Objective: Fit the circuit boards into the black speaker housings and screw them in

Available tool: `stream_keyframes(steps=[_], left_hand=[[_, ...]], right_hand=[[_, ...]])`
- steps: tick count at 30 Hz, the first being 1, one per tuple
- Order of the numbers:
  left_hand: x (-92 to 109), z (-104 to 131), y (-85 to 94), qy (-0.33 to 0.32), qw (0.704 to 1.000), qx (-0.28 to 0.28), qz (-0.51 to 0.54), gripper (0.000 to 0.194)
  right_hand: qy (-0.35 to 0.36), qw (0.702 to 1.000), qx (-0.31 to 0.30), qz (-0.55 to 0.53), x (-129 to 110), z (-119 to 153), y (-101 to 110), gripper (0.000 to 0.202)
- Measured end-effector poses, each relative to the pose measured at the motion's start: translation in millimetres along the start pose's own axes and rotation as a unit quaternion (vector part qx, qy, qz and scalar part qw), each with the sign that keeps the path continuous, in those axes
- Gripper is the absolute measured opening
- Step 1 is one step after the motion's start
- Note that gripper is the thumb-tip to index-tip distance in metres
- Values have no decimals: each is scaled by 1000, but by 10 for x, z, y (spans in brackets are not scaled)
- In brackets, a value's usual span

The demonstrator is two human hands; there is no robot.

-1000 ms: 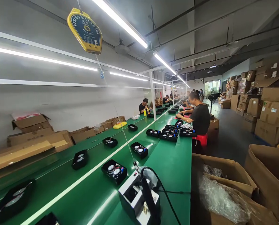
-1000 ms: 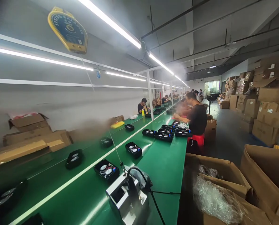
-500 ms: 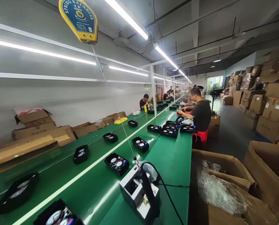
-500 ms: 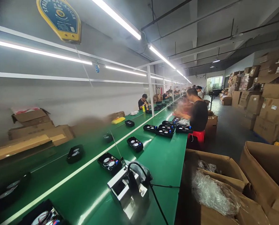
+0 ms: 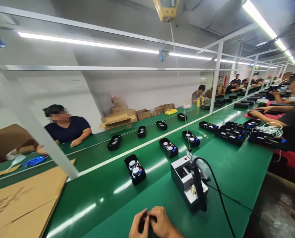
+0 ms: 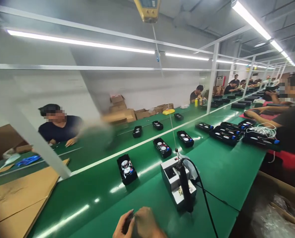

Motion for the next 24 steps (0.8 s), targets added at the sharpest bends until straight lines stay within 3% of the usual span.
stream_keyframes(steps=[5, 13, 21, 24], left_hand=[[12, -12, 9, 5, 998, -53, -18, 53], [12, 33, -4, 7, 999, -49, -13, 48], [238, 46, -51, -15, 997, -73, -15, 47], [328, 165, 2, -15, 997, -71, -25, 48]], right_hand=[[-10, 1000, -6, -3, 63, 92, 18, 21], [-11, 1000, -19, 8, 49, 133, 50, 30], [-2, 1000, -12, 1, 30, 86, 109, 33], [2, 1000, -18, -21, 23, 146, 141, 34]])
Point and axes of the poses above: each hand's wrist, its own z-axis away from the middle knuckle, its own y-axis out of the back of the hand, x = y × z, the point moved 7 cm from there along -z, towards the middle knuckle, and after that the axes turned 10 degrees about y, right-handed, at the moved point
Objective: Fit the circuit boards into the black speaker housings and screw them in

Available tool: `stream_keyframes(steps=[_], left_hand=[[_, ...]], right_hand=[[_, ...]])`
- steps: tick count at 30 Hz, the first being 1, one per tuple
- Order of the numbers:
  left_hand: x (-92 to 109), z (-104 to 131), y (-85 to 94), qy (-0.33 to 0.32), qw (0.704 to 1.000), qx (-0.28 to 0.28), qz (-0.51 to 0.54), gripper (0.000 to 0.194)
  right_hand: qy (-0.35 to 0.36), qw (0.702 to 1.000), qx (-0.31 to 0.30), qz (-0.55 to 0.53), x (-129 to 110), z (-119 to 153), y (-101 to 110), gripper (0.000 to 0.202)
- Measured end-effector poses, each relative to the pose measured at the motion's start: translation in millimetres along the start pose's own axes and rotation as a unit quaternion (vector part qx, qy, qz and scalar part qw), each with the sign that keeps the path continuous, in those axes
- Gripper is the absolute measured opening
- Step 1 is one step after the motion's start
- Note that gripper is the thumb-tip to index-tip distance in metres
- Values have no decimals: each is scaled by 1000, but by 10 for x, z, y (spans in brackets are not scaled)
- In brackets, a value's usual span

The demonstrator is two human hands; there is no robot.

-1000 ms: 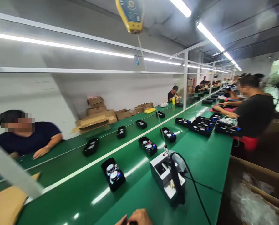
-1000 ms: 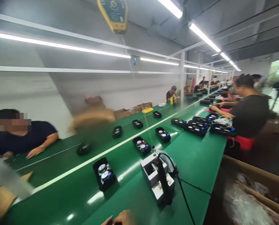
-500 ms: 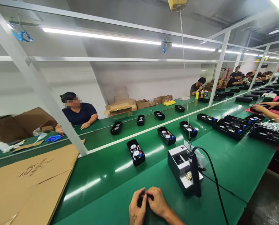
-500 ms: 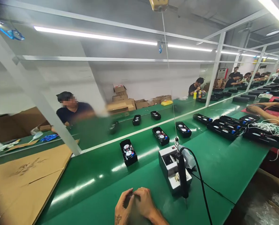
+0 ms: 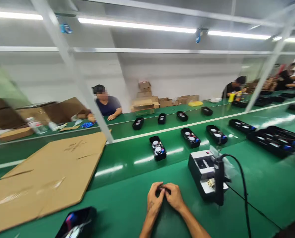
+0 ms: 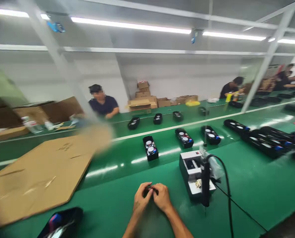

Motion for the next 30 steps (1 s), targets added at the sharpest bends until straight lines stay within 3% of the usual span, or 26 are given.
stream_keyframes(steps=[3, 6, 8, 11, 12, 14, 15, 17, 20, 23, 26, 30], left_hand=[[82, 293, 274, 15, 999, 21, -27, 39], [220, 701, 816, 29, 996, 55, -65, 32], [308, 976, 1321, 34, 989, 83, -118, 35], [270, 1331, 2397, 81, 947, 231, -206, 40], [199, 1435, 2782, 112, 926, 290, -214, 45], [-63, 1607, 3447, 236, 879, 364, -200, 56], [-169, 1650, 3679, 274, 867, 370, -191, 61], [-324, 1663, 3955, 325, 866, 341, -170, 60], [-390, 1612, 4019, 346, 886, 277, -137, 54], [-390, 1571, 3806, 347, 905, 225, -101, 61], [-407, 1543, 3321, 345, 920, 178, -60, 78], [-399, 1548, 2345, 358, 921, 135, 70, 104]], right_hand=[[-8, 1000, -4, -30, 39, 89, 29, 31], [-18, 998, -9, -51, 112, 137, 33, 34], [-22, 998, -14, -59, 139, 160, 34, 35], [-24, 998, -18, -61, 132, 189, 47, 34], [-24, 998, -18, -60, 124, 195, 53, 34], [-25, 998, -17, -60, 109, 200, 61, 34], [-27, 998, -17, -60, 103, 199, 65, 34], [-31, 998, -18, -61, 94, 187, 74, 34], [-42, 997, -20, -60, 83, 146, 87, 35], [-66, 996, -24, -62, 11, 124, 66, 38], [-91, 991, -50, -79, -249, 222, -51, 39], [-127, 966, -163, -153, -829, 545, -343, 59]])
Point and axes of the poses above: each hand's wrist, its own z-axis away from the middle knuckle, its own y-axis out of the back of the hand, x = y × z, the point moved 7 cm from there along -z, towards the middle knuckle, and after that the axes turned 10 degrees about y, right-handed, at the moved point
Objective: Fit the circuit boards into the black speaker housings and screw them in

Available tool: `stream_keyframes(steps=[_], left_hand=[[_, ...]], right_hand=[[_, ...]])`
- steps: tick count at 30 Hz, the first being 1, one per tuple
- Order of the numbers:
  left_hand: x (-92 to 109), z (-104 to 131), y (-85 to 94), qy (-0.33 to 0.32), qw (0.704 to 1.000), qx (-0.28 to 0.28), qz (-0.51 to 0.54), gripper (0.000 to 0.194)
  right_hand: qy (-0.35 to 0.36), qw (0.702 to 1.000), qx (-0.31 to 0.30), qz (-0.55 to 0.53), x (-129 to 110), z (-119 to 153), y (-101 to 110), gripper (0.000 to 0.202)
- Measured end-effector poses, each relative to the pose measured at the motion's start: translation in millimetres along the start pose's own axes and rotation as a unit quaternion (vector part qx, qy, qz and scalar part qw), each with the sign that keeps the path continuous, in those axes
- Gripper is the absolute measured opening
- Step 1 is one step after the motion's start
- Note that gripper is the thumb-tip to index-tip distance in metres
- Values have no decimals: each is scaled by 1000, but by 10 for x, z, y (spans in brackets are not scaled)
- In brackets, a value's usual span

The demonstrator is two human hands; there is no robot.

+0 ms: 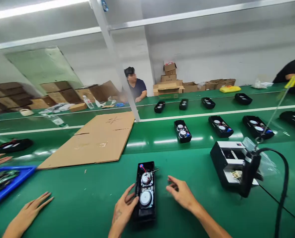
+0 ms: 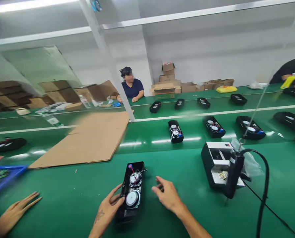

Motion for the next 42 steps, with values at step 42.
stream_keyframes(steps=[42], left_hand=[[162, 400, -1474, -230, 953, -138, -137, 50]], right_hand=[[-35, 997, -68, -8, -595, -77, 871, 24]])
Point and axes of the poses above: each hand's wrist, its own z-axis away from the middle knuckle, its own y-axis out of the back of the hand, x = y × z, the point moved 7 cm from there along -z, towards the middle knuckle, and after that the axes turned 10 degrees about y, right-handed, at the moved point
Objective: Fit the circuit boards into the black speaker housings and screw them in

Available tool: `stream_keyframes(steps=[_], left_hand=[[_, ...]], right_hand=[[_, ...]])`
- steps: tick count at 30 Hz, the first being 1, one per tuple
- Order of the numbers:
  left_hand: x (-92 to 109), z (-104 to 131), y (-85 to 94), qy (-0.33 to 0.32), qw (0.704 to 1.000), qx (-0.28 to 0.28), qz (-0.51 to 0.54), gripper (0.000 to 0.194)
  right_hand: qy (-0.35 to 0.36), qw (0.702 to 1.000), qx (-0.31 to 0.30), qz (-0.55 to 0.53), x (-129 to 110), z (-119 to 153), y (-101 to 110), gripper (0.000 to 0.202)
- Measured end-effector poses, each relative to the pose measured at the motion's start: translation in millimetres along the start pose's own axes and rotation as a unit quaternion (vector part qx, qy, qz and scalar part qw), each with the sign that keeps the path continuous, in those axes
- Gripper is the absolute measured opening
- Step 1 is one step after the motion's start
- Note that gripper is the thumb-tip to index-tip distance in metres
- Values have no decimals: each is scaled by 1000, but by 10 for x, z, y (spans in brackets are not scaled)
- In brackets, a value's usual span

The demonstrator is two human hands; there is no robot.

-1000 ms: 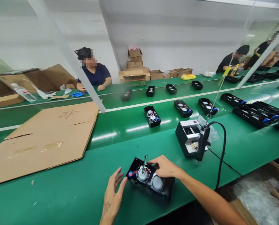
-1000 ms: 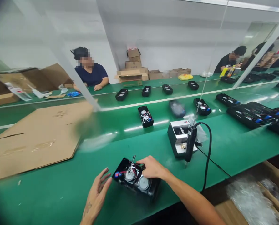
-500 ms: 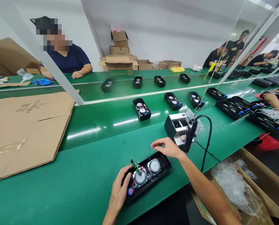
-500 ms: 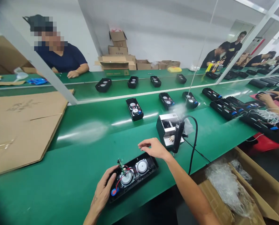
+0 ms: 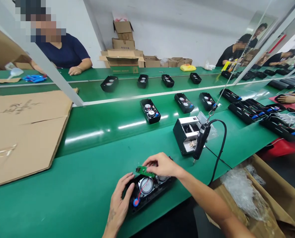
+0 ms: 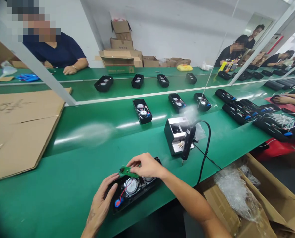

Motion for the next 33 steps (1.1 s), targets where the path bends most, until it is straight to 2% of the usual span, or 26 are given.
stream_keyframes(steps=[2, 5, 6, 8, 10, 12, 15, 17, 19, 20, 22, 24, 27, 30, 33], left_hand=[[103, 136, 115, -37, 998, 59, -6, 40], [364, 408, 212, -133, 985, 112, -22, 17], [474, 496, 202, -178, 977, 109, -37, 14], [695, 657, 130, -285, 952, 82, -79, 19], [844, 771, 39, -372, 919, 53, -121, 26], [898, 808, -30, -408, 900, 33, -153, 27], [874, 792, -62, -400, 898, 37, -179, 22], [827, 795, -53, -388, 900, 54, -190, 17], [759, 809, -42, -370, 905, 71, -199, 14], [718, 816, -39, -359, 907, 79, -204, 14], [638, 832, -42, -337, 911, 96, -216, 19], [581, 842, -63, -321, 912, 107, -231, 25], [580, 841, -137, -316, 908, 96, -258, 29], [658, 824, -221, -327, 900, 68, -281, 26], [727, 789, -279, -333, 894, 40, -297, 30]], right_hand=[[-5, 998, -18, -62, 72, 76, 219, 22], [48, 988, -105, -107, 52, 321, 376, 16], [69, 982, -139, -111, 26, 430, 365, 14], [104, 970, -194, -102, -23, 649, 276, 16], [130, 966, -210, -73, -58, 816, 164, 24], [154, 966, -204, -41, -94, 914, 69, 27], [176, 969, -171, -7, -139, 955, 11, 23], [188, 974, -121, 31, -165, 934, 48, 22], [204, 971, -67, 102, -200, 909, 87, 25], [212, 964, -60, 147, -218, 902, 71, 27], [219, 940, -96, 244, -236, 891, -51, 30], [205, 907, -166, 328, -217, 888, -223, 31], [177, 874, -227, 392, -193, 872, -390, 33], [156, 871, -246, 396, -170, 824, -429, 33], [153, 888, -254, 352, -133, 761, -400, 36]])
Point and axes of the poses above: each hand's wrist, its own z-axis away from the middle knuckle, its own y-axis out of the back of the hand, x = y × z, the point moved 7 cm from there along -z, towards the middle knuckle, and after that the axes turned 10 degrees about y, right-handed, at the moved point
